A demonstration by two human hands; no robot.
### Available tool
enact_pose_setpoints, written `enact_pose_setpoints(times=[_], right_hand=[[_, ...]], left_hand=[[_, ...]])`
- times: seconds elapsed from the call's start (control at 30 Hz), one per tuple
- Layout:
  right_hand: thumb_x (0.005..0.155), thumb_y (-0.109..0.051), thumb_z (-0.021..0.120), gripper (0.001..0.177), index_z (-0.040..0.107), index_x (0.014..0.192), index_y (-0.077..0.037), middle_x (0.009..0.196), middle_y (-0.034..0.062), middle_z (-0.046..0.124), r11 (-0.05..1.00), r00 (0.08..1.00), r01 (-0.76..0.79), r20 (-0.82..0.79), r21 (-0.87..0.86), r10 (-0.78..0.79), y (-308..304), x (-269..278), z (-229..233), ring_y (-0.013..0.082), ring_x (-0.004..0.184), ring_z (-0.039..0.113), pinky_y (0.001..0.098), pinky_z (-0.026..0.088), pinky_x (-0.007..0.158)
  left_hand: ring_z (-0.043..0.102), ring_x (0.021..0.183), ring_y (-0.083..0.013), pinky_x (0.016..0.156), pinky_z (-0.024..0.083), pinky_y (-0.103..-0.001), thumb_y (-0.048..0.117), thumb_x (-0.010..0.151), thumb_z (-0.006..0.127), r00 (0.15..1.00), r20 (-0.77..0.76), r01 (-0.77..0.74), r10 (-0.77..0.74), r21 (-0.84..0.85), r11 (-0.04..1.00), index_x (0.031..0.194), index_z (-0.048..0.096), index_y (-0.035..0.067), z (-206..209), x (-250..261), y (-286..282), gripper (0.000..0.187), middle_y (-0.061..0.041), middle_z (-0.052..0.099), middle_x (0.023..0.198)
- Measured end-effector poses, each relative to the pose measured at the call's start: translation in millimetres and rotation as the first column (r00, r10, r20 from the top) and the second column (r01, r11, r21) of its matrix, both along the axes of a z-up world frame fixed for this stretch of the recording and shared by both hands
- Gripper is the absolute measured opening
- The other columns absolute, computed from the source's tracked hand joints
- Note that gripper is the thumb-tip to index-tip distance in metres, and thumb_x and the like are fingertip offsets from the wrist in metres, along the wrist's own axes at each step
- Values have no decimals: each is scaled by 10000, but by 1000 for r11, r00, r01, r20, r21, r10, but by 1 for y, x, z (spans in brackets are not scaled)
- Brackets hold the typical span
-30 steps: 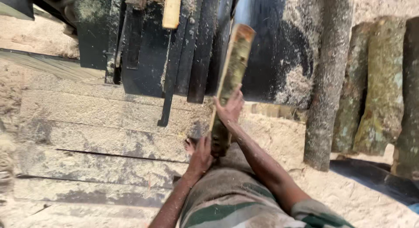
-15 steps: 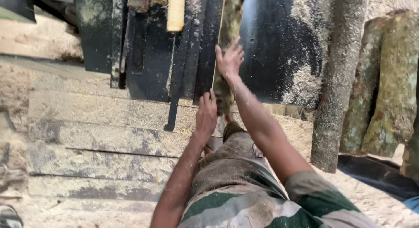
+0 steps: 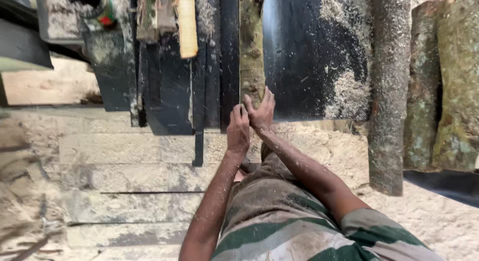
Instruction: The person manipulates logs and wooden planks through a motorized saw to cut them into smaller pieces while another person assists by holding the other end of the wood.
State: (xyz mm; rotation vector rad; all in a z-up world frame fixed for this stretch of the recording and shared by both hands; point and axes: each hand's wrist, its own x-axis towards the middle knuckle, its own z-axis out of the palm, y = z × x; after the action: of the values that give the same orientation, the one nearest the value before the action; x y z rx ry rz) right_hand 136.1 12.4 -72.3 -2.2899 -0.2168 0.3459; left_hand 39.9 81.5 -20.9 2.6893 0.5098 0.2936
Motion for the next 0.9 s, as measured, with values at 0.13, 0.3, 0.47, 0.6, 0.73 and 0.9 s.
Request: enact_pose_setpoints(times=[0.13, 0.3, 0.47, 0.6, 0.73, 0.9], right_hand=[[892, -748, 571, 1096, 268, 1552, 73, 1470, 284, 431, 999, 1000, -20, -2, 43, 20, 30, 54, -17, 396, 1344, 450, 583, 481, 1062], [964, -806, 576, 1129, 236, 1579, 78, 1522, 329, 339, 999, 986, -5, 164, -41, 12, 76, 144, -64, 464, 1390, 411, 620, 452, 1081], [1101, -616, 474, 832, 255, 1649, -29, 1669, 296, 249, 918, 959, -239, -73, 317, 275, 59, 237, -88, 433, 1545, 283, 590, 300, 1238], [1111, -618, 423, 804, 271, 1656, -47, 1717, 237, 307, 963, 928, -270, 267, -2, 260, -27, 312, -72, 363, 1626, 286, 543, 254, 1388], [998, -754, 302, 1095, -55, 1627, 69, 1701, 251, -166, 691, 923, -310, -33, -654, 383, -118, 328, -55, 400, 1601, -100, 552, -66, 1265], [957, -889, 148, 1181, -67, 1682, 18, 1738, 219, -187, 789, 994, 8, 92, -615, 63, -215, 199, -53, 369, 1648, -143, 523, -139, 1314]], left_hand=[[646, 1108, -351, 805, 649, -296, -22, 1023, 606, 999, -26, -43, 41, -92, 995, 1339, 559, -149, 4, 55, 23, 344, -259, 543, 1336], [611, 1143, -366, 862, 636, -328, -67, 925, 574, 997, 44, -55, 56, -36, 998, 1279, 575, -163, 0, 132, 58, 367, -240, 544, 1264], [626, 1132, -355, 862, 636, -354, -37, 975, 610, 987, 107, -125, 123, 8, 992, 1302, 606, -108, -20, 201, 90, 335, -213, 575, 1291], [679, 1082, -301, 863, 658, -309, -7, 1000, 646, 956, 97, -287, 278, 99, 953, 1409, 580, -81, -41, 255, 115, 420, -198, 640, 1276], [683, 1102, -352, 828, 652, -355, 150, 963, 716, 925, 226, -317, 305, 20, 948, 1369, 594, -73, -48, 229, 110, 479, -246, 649, 1281], [661, 1231, -329, 1008, 603, -396, 125, 1074, 618, 981, 167, -84, 97, -83, 993, 1397, 611, -10, -16, 72, 26, 349, -199, 646, 1368]])
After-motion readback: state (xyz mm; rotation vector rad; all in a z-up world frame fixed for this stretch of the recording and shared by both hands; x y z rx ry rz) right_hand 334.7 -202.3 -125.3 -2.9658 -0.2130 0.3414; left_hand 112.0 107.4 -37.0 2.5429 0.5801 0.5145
